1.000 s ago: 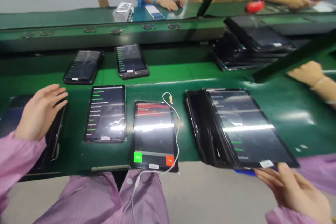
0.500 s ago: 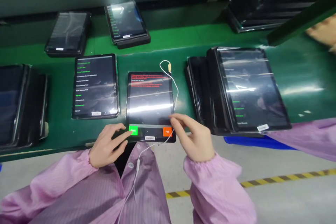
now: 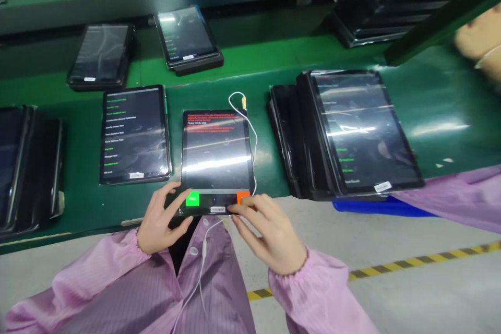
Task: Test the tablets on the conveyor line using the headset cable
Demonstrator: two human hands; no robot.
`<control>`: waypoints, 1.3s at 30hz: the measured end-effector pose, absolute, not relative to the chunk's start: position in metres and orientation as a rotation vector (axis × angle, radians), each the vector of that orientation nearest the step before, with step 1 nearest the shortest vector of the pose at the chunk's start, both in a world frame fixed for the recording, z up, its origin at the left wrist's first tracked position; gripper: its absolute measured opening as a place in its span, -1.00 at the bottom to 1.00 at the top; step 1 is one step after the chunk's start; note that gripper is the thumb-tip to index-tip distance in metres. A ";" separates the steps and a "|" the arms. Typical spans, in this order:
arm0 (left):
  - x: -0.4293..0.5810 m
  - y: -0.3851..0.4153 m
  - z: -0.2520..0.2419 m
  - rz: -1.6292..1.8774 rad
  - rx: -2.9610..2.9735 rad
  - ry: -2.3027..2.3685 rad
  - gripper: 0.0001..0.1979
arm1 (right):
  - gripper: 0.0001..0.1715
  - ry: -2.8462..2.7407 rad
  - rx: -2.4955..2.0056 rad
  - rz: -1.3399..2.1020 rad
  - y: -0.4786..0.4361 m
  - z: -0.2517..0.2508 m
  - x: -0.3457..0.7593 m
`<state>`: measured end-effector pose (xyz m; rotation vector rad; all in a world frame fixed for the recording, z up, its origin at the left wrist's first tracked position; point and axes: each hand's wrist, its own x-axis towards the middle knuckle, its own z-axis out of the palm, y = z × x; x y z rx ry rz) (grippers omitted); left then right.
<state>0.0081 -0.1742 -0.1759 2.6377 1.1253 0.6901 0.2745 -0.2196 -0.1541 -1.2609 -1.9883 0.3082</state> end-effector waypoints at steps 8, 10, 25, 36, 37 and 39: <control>0.027 -0.171 -0.187 0.689 2.515 1.218 -0.02 | -0.80 -1.740 -1.501 0.223 -0.132 -0.149 0.286; 0.031 -0.171 -0.189 0.678 2.475 1.257 0.02 | -0.78 -1.717 -1.534 0.274 -0.085 -0.151 0.287; 0.040 -0.169 -0.196 0.724 2.501 1.373 0.25 | -0.73 -1.094 -1.639 0.765 0.024 -0.200 0.328; 0.046 -0.173 -0.200 0.722 2.570 1.396 0.17 | -0.76 -0.745 -1.508 0.795 0.012 -0.226 0.314; 0.047 -0.173 -0.200 0.710 2.551 1.403 0.17 | -0.76 -0.737 -1.518 0.795 0.013 -0.226 0.314; 0.048 -0.173 -0.200 0.693 2.522 1.408 0.19 | -0.76 -0.722 -1.556 0.792 0.018 -0.226 0.314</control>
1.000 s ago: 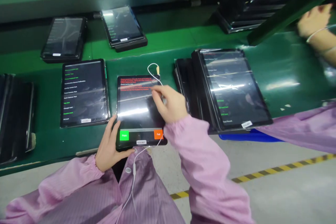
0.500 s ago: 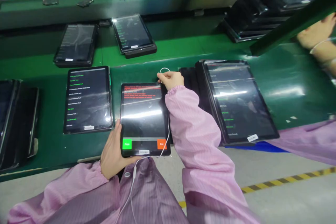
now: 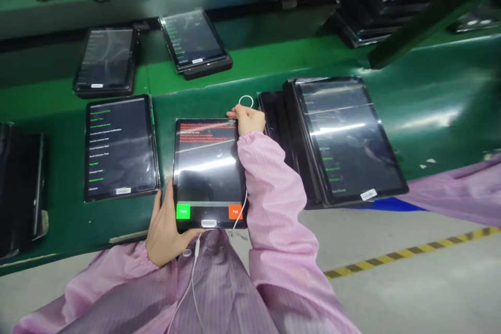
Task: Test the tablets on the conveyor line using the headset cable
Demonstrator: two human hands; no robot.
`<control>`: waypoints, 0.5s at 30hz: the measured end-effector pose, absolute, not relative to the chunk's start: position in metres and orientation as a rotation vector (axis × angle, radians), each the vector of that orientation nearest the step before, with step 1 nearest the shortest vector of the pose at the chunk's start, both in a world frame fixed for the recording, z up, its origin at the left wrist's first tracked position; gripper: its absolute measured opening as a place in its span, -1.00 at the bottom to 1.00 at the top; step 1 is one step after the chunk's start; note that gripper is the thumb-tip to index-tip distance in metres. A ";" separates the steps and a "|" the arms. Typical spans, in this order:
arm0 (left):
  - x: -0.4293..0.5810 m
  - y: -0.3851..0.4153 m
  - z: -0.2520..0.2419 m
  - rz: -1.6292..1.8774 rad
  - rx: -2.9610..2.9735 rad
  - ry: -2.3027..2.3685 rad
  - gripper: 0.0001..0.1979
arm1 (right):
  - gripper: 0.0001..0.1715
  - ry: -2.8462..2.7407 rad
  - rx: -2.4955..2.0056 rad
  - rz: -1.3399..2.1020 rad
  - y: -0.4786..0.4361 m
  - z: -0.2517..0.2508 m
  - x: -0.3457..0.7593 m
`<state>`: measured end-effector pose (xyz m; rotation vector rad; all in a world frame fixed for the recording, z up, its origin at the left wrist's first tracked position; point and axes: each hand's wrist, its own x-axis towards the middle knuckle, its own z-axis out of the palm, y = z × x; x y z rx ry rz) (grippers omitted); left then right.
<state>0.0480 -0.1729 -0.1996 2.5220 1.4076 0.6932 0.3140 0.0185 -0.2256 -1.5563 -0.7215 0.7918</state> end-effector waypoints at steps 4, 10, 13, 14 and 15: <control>0.046 -0.172 -0.199 0.690 2.512 1.389 0.19 | -0.78 -0.772 -1.596 0.843 0.020 -0.215 0.320; 0.039 -0.172 -0.197 0.708 2.559 1.320 0.03 | -0.67 -1.364 -1.475 0.585 -0.111 -0.159 0.319; 0.036 -0.171 -0.196 0.696 2.578 1.271 -0.05 | -0.61 -1.909 -1.022 0.864 -0.202 -0.149 0.289; 0.036 -0.171 -0.196 0.696 2.585 1.259 -0.06 | -0.62 -2.012 -0.915 0.973 -0.226 -0.154 0.276; 0.035 -0.171 -0.196 0.696 2.592 1.250 -0.06 | -0.64 -2.069 -0.890 1.037 -0.245 -0.162 0.262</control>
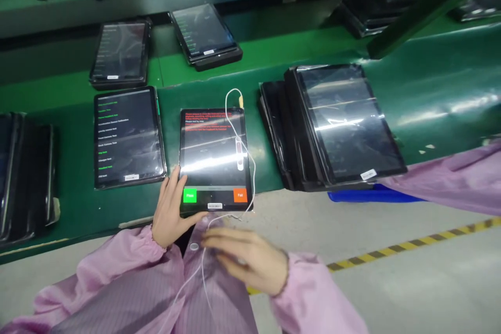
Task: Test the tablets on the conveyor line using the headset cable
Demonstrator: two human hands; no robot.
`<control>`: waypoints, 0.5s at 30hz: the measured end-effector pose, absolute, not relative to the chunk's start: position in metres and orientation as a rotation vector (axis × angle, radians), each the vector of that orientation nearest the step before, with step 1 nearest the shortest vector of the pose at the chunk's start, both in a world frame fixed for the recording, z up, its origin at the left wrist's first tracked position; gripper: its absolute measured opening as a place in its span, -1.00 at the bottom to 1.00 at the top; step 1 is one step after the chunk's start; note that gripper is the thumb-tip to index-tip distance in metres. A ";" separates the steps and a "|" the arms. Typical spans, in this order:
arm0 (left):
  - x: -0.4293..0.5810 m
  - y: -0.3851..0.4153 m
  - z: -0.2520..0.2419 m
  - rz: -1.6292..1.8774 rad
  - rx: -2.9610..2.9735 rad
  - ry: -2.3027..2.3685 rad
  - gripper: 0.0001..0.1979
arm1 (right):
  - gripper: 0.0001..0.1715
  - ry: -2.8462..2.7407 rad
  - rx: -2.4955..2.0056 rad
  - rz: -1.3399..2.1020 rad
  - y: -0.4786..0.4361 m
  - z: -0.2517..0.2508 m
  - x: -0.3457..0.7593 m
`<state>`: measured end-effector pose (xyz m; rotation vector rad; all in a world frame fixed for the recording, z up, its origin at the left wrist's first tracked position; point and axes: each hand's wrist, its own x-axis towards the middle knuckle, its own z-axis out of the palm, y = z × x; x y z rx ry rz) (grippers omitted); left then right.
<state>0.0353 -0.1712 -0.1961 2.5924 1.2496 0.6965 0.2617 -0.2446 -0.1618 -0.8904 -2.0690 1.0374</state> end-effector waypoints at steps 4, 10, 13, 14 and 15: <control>0.036 -0.171 -0.197 0.682 2.619 1.227 -0.12 | -0.65 -2.064 -1.052 0.894 -0.279 -0.204 0.222; 0.035 -0.170 -0.195 0.698 2.602 1.213 -0.16 | -0.69 -1.913 -1.146 0.772 -0.280 -0.195 0.243; 0.035 -0.170 -0.195 0.679 2.594 1.225 -0.17 | -0.70 -1.863 -1.235 0.653 -0.280 -0.174 0.266; 0.035 -0.171 -0.195 0.669 2.584 1.235 -0.17 | -0.68 -1.825 -1.253 0.630 -0.280 -0.170 0.272; 0.035 -0.171 -0.195 0.659 2.567 1.249 -0.15 | -0.67 -1.775 -1.288 0.628 -0.279 -0.168 0.279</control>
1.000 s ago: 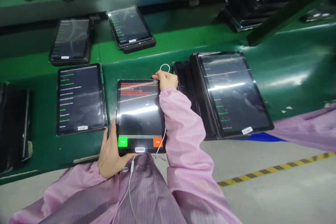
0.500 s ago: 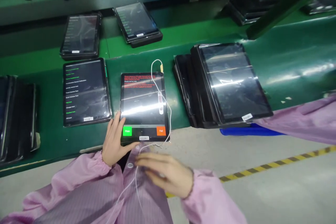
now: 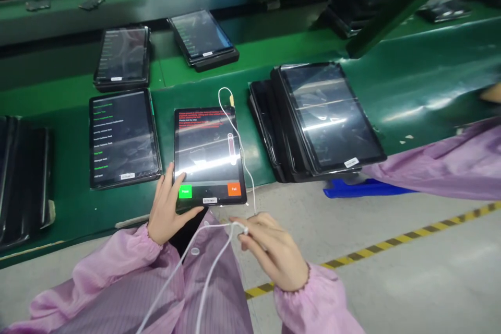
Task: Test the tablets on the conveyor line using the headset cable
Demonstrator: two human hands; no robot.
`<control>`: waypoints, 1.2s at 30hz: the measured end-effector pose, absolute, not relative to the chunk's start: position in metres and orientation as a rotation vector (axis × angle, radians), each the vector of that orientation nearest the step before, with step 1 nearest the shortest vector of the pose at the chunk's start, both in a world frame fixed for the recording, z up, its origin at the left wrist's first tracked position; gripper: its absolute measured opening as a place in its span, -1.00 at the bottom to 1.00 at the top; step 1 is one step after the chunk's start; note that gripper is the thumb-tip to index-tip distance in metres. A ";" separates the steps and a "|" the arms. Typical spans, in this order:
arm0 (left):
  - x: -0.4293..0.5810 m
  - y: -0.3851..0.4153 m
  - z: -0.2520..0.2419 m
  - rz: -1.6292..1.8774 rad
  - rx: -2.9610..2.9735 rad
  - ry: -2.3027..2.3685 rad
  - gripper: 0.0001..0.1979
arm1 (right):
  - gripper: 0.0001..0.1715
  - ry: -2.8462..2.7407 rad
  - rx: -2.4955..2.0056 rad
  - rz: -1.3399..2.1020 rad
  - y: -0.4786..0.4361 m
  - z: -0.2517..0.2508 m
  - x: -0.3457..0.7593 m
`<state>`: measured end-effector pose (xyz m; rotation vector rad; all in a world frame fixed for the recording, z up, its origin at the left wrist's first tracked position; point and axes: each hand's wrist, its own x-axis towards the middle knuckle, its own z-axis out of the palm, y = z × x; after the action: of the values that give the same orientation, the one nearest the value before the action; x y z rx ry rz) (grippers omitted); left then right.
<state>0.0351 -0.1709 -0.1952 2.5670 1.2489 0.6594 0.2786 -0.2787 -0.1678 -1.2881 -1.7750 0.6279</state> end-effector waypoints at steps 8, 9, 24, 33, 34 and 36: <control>0.038 -0.169 -0.186 0.575 2.363 1.335 0.11 | -0.49 -1.323 -1.831 0.632 -0.231 -0.191 0.298; 0.038 -0.169 -0.184 0.563 2.336 1.337 0.12 | -0.45 -1.296 -1.821 0.643 -0.223 -0.196 0.297; 0.018 -0.187 -0.159 0.592 1.803 1.364 -0.20 | -0.34 -1.187 -1.732 0.956 -0.213 -0.212 0.283; -0.006 -0.195 -0.165 0.699 1.987 1.346 -0.29 | -0.45 -1.352 -1.552 1.051 -0.228 -0.208 0.275; -0.006 -0.194 -0.165 0.700 1.997 1.337 -0.29 | -0.47 -1.361 -1.557 1.017 -0.230 -0.206 0.275; -0.008 -0.192 -0.164 0.694 2.036 1.305 -0.29 | -0.52 -1.371 -1.618 0.888 -0.236 -0.198 0.279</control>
<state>-0.0075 -0.1917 -0.1642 2.0356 1.3053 0.6941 0.2787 -0.2362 -0.1978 -1.6184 -1.3707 0.8880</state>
